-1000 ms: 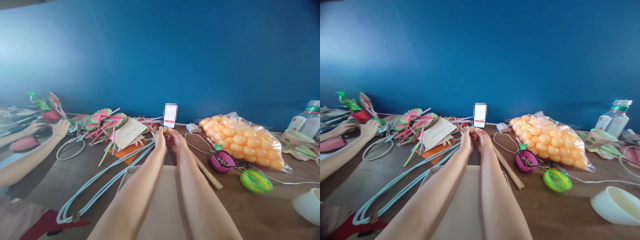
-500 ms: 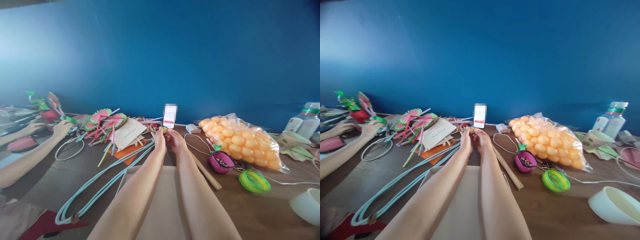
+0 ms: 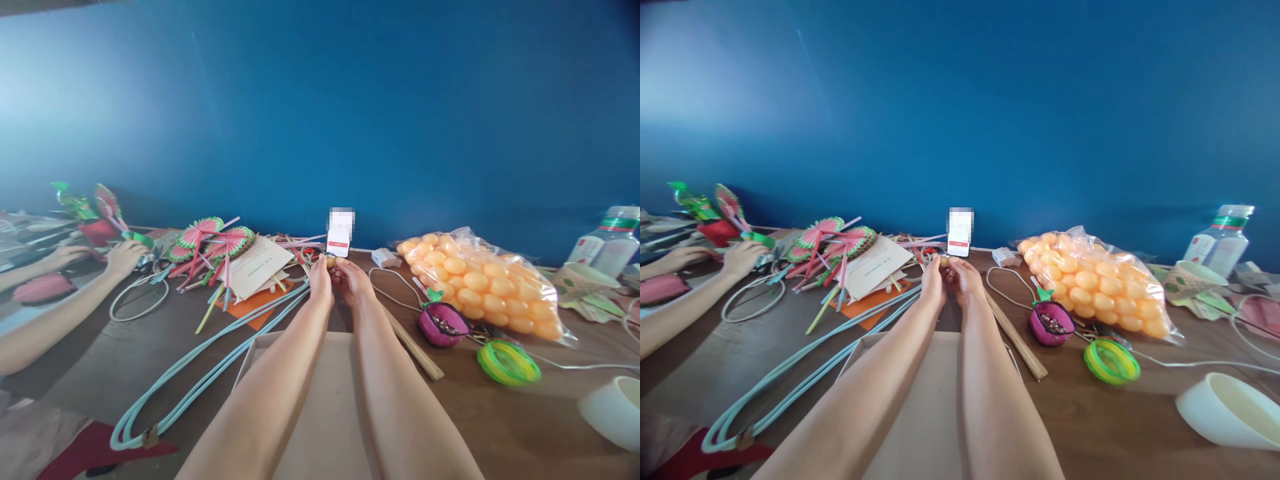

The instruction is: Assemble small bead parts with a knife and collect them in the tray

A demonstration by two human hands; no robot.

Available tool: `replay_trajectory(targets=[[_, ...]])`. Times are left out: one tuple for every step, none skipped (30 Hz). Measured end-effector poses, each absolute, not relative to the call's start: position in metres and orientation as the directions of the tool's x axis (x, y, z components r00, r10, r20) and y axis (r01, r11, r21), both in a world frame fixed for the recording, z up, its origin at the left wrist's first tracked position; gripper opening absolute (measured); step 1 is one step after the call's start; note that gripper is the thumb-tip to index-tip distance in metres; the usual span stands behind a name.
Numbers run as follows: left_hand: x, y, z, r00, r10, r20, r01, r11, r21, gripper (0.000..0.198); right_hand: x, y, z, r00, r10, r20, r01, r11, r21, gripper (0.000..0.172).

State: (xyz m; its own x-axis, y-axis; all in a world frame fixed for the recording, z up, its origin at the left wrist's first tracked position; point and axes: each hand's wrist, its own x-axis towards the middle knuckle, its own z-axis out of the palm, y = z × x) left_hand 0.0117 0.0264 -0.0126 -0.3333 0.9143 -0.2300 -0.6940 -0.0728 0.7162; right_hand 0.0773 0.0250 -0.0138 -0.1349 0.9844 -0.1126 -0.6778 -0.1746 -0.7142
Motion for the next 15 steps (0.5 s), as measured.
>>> replay_trajectory(targets=[[0.0116,0.0266,-0.0133,-0.335,0.916,-0.221,-0.689,-0.079,0.72,0.034,0.0772,0.0252,-0.0142,-0.131,0.985,-0.11,-0.674,-0.17,-0.719,0.024],[0.0116,0.0268,-0.014,-0.336,0.919,-0.207,-0.685,-0.088,0.723,0.033,0.0771,0.0256,-0.0148,-0.123,0.987,-0.107,-0.671,-0.162,-0.724,0.024],[0.0116,0.027,-0.0145,-0.337,0.921,-0.194,-0.683,-0.097,0.724,0.032,0.077,0.026,-0.0154,-0.116,0.988,-0.103,-0.668,-0.155,-0.728,0.023],[0.0117,0.027,-0.0149,-0.34,0.921,-0.19,-0.682,-0.102,0.724,0.032,0.0768,0.0264,-0.0159,-0.113,0.988,-0.101,-0.665,-0.151,-0.732,0.023],[0.0118,0.027,-0.0151,-0.343,0.921,-0.188,-0.681,-0.106,0.724,0.032,0.0767,0.0267,-0.0163,-0.11,0.989,-0.101,-0.664,-0.148,-0.733,0.023],[0.012,0.0269,-0.0151,-0.343,0.921,-0.185,-0.679,-0.107,0.726,0.032,0.0766,0.0269,-0.0165,-0.109,0.989,-0.101,-0.663,-0.148,-0.734,0.023],[0.0121,0.0267,-0.015,-0.344,0.921,-0.182,-0.675,-0.108,0.73,0.032,0.0765,0.027,-0.0164,-0.107,0.989,-0.102,-0.664,-0.148,-0.733,0.023],[0.0121,0.0267,-0.0149,-0.347,0.921,-0.18,-0.671,-0.109,0.734,0.032,0.0764,0.027,-0.0162,-0.105,0.989,-0.105,-0.665,-0.148,-0.732,0.024],[0.0121,0.0268,-0.0148,-0.35,0.92,-0.179,-0.666,-0.11,0.738,0.032,0.0763,0.0268,-0.0158,-0.102,0.989,-0.109,-0.665,-0.15,-0.731,0.024],[0.012,0.027,-0.0149,-0.353,0.919,-0.179,-0.663,-0.11,0.741,0.032,0.0763,0.0267,-0.0153,-0.097,0.989,-0.113,-0.666,-0.149,-0.731,0.024],[0.0119,0.0273,-0.015,-0.356,0.917,-0.179,-0.66,-0.111,0.743,0.032,0.0762,0.0264,-0.0148,-0.093,0.989,-0.116,-0.665,-0.148,-0.732,0.024],[0.0118,0.0278,-0.0153,-0.357,0.917,-0.179,-0.659,-0.111,0.744,0.032,0.0761,0.0262,-0.0143,-0.09,0.989,-0.118,-0.663,-0.148,-0.733,0.024],[0.0117,0.0283,-0.0157,-0.356,0.917,-0.179,-0.659,-0.11,0.744,0.032,0.076,0.0259,-0.0138,-0.089,0.989,-0.118,-0.662,-0.147,-0.735,0.025],[0.0116,0.0287,-0.0161,-0.354,0.918,-0.18,-0.659,-0.109,0.744,0.032,0.0758,0.0257,-0.0134,-0.09,0.989,-0.116,-0.66,-0.146,-0.737,0.025],[0.0116,0.029,-0.0164,-0.355,0.918,-0.178,-0.659,-0.11,0.744,0.032,0.0755,0.0255,-0.0131,-0.089,0.99,-0.113,-0.66,-0.143,-0.738,0.025]])
